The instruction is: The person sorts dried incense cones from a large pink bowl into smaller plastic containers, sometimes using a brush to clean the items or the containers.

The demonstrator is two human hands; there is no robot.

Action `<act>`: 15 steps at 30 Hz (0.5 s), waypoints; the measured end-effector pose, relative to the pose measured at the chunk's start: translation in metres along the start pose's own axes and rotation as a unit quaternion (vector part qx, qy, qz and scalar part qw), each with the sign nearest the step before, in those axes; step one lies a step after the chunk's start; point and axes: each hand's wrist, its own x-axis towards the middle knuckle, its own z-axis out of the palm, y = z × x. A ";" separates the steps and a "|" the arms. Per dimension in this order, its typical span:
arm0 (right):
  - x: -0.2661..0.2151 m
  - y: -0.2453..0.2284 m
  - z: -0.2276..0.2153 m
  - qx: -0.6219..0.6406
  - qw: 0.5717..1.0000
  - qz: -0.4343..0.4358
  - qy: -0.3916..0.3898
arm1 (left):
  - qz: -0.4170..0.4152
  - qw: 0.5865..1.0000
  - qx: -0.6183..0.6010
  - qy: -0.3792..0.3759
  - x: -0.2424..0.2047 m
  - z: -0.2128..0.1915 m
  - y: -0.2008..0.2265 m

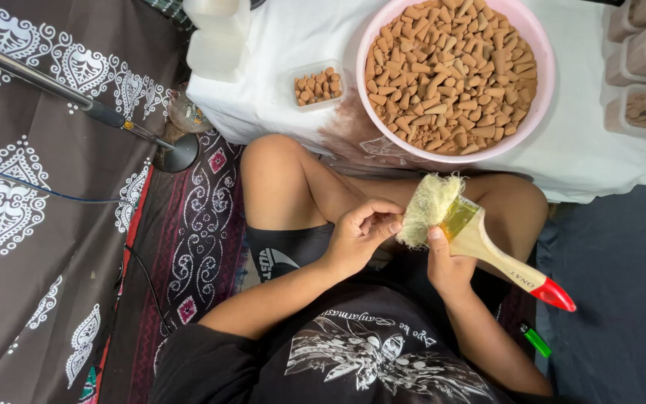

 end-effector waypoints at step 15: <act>0.023 -0.048 0.026 -0.089 0.988 0.028 -0.121 | 0.041 0.999 0.021 0.026 0.032 -0.015 0.035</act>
